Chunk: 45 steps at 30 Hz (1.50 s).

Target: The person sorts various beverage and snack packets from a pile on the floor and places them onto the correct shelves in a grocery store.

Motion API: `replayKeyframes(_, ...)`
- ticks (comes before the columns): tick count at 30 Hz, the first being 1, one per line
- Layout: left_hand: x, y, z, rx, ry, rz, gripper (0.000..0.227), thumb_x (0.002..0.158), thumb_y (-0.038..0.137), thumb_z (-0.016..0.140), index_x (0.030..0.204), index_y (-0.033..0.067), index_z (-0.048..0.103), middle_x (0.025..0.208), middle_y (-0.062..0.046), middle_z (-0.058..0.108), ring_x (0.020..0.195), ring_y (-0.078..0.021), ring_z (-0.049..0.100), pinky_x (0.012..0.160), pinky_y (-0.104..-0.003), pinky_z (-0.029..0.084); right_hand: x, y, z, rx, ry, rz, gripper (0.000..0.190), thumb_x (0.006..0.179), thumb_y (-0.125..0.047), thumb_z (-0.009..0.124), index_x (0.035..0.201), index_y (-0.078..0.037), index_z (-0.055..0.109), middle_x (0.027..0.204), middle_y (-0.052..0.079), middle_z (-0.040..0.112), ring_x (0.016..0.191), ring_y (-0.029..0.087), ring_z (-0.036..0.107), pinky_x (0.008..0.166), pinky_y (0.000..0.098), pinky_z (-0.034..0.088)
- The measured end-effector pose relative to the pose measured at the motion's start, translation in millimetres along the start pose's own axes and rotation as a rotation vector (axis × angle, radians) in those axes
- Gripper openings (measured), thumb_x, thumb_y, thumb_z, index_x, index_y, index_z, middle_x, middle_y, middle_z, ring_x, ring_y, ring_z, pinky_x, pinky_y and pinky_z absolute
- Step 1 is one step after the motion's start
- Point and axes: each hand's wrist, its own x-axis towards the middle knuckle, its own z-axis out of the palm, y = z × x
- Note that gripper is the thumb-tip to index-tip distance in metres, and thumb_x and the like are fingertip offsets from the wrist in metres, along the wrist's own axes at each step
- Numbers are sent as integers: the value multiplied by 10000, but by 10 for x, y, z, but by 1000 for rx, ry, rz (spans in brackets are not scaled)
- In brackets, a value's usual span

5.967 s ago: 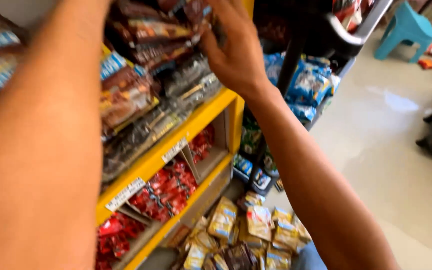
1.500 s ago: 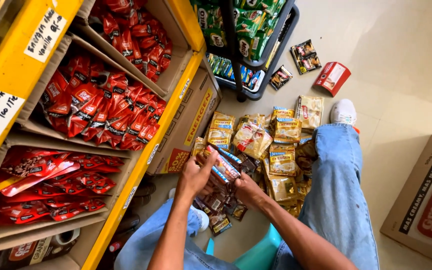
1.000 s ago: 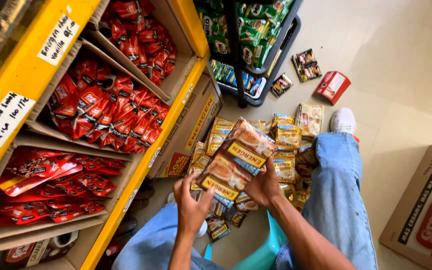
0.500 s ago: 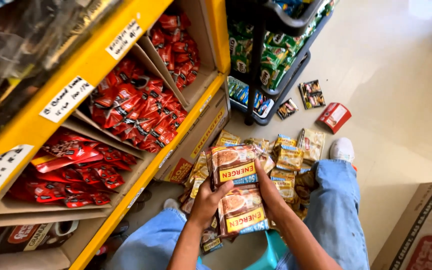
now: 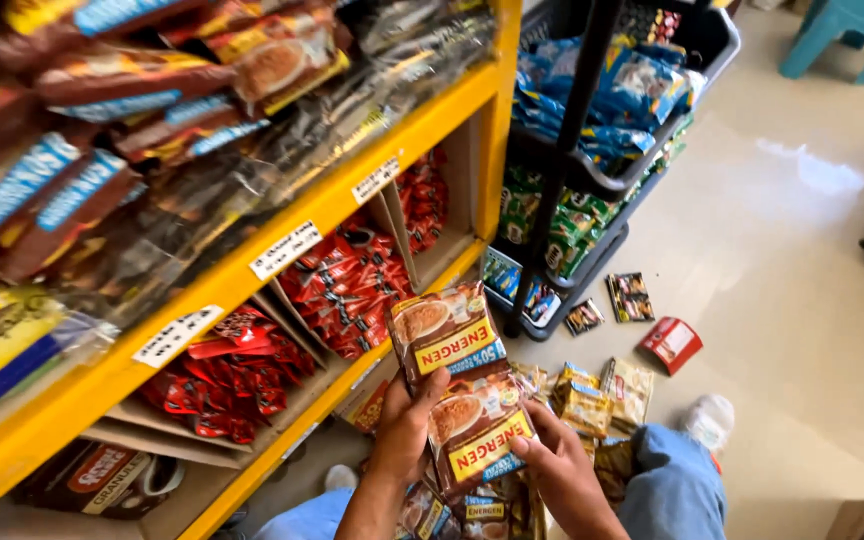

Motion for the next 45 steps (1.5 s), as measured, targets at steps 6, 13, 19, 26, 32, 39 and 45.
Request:
replayKeyframes(6,24,891,601,-20,-121,199,505,934,197,680,1393,38,541,1312,-90,672,1158,-195,667,981,-376,565,383,-32,112,-2,-161,-368,859,855,-343,754,1518,65,389,1456,179,591,1335,278,570,1124,433,411)
replayKeyframes(13,424,2354,1378,116,-241,418,509,944,291,679,1370,39,561,1238,-87,683,1049,-213,711,896,-394,610,972,-1735,1119,154,-175,-492,721,924,-342,729,1467,39,449,1259,156,640,1084,290,628,913,474,539)
replayKeyframes(19,1042,3677,1794,176,-82,468,336,913,227,668,1128,-30,697,962,-138,779,788,-247,769,747,-417,639,1704,-2997,2141,261,-361,-332,412,1032,-418,549,1194,-53,649,1020,123,747,873,258,724,735,433,584)
replayKeyframes(26,2533,4891,1170,457,83,428,320,947,253,564,1137,25,685,1026,-155,765,921,-298,726,851,-449,576,2806,-3634,2797,158,-394,-236,431,985,-498,666,1037,-71,674,802,80,666,632,200,667,558,379,596)
replayKeyframes(32,1950,4959,1274,1837,855,427,485,853,323,672,1291,115,677,1354,-168,623,1252,-381,573,1018,-493,474,3035,-3603,3023,-78,-324,-64,555,896,-520,699,1125,-14,675,812,151,710,595,234,694,519,345,603)
replayKeyframes(39,2109,5028,881,1711,732,335,502,908,339,615,1312,47,674,1396,-238,612,1285,-401,599,1063,-486,483,3071,-3290,3009,70,-246,-160,592,902,-374,752,1249,81,601,1105,260,691,904,313,737,762,391,635)
replayKeyframes(45,1952,5147,966,1722,641,486,551,985,450,570,1265,-15,664,1344,-292,606,1258,-434,587,1059,-485,474,2636,-3271,2776,260,-366,-268,462,1003,-187,563,1372,82,494,1314,248,631,1158,318,708,951,407,617)
